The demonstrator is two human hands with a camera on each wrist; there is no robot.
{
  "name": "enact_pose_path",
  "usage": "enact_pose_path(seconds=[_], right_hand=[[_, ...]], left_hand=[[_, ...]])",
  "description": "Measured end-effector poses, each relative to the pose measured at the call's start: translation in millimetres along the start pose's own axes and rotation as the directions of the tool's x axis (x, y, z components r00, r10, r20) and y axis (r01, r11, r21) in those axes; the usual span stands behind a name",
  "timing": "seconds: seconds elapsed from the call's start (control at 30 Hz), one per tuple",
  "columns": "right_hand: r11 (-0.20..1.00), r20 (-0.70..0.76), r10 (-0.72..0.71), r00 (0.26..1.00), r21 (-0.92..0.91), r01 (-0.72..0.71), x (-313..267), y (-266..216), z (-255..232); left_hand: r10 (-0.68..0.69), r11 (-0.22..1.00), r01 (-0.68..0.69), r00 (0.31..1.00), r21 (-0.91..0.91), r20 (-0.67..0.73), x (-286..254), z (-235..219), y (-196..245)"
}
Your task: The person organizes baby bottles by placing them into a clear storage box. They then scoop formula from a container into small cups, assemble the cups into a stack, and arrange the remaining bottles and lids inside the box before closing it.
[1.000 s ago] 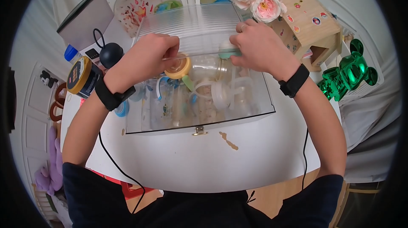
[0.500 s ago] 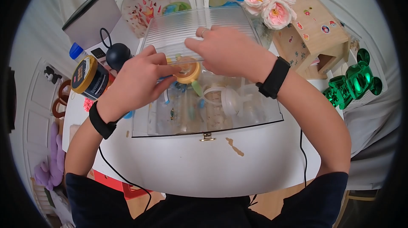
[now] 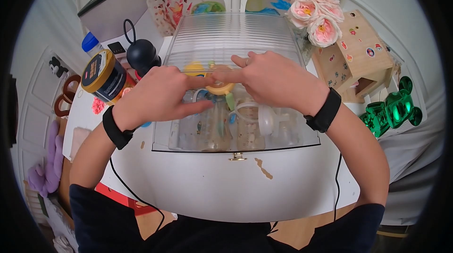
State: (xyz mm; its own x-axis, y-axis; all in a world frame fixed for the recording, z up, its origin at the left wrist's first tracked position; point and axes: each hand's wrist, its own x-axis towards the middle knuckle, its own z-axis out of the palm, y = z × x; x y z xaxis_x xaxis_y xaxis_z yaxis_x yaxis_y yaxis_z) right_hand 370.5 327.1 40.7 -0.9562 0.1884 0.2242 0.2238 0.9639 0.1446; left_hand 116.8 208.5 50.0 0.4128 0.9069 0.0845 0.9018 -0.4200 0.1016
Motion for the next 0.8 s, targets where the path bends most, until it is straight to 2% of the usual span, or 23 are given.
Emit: enact_pose_path(seconds=[0.17, 0.23, 0.27, 0.33, 0.43, 0.53, 0.67, 0.8], right_hand=[[1.0, -0.02, -0.001, 1.0, -0.015, 0.001, -0.2, -3.1, -0.4], [1.0, -0.028, -0.009, 1.0, 0.026, 0.01, 0.3, 0.4, -0.8], [0.997, -0.037, 0.016, 0.999, 0.079, -0.013, 1.5, -1.1, -4.0], [0.981, -0.055, 0.069, 0.996, 0.184, -0.057, 6.3, -8.4, -16.6], [0.981, -0.034, 0.153, 0.988, 0.129, -0.148, 13.3, -7.4, -20.1], [0.983, -0.055, 0.17, 0.984, -0.059, -0.173, 14.6, 8.9, -1.6], [0.978, 0.091, 0.21, 0.973, -0.022, -0.209, 19.7, 15.7, -1.8], [0.973, 0.177, 0.232, 0.957, -0.02, -0.232, 27.1, 12.0, -11.4]], left_hand=[[-0.077, 0.997, 0.076, 0.994, 0.017, 0.084, -11.4, -10.3, 17.3], [0.015, 0.998, -0.003, 0.985, 0.068, -0.17, -23.7, -3.3, 20.1], [0.064, 0.994, -0.035, 0.954, 0.101, -0.294, -30.2, 0.7, 22.8], [0.038, 0.997, -0.017, 0.957, 0.076, -0.287, -44.8, -14.4, 44.6], [0.074, 0.997, -0.066, 0.959, 0.037, -0.274, -59.6, -6.7, 76.7], [0.116, 0.993, -0.107, 0.955, 0.048, -0.274, -62.1, 16.4, 98.0], [0.083, 0.99, -0.038, 0.937, 0.138, -0.338, -55.9, 47.0, 108.3], [0.053, 0.998, -0.043, 0.924, 0.034, -0.378, -54.4, 56.5, 118.1]])
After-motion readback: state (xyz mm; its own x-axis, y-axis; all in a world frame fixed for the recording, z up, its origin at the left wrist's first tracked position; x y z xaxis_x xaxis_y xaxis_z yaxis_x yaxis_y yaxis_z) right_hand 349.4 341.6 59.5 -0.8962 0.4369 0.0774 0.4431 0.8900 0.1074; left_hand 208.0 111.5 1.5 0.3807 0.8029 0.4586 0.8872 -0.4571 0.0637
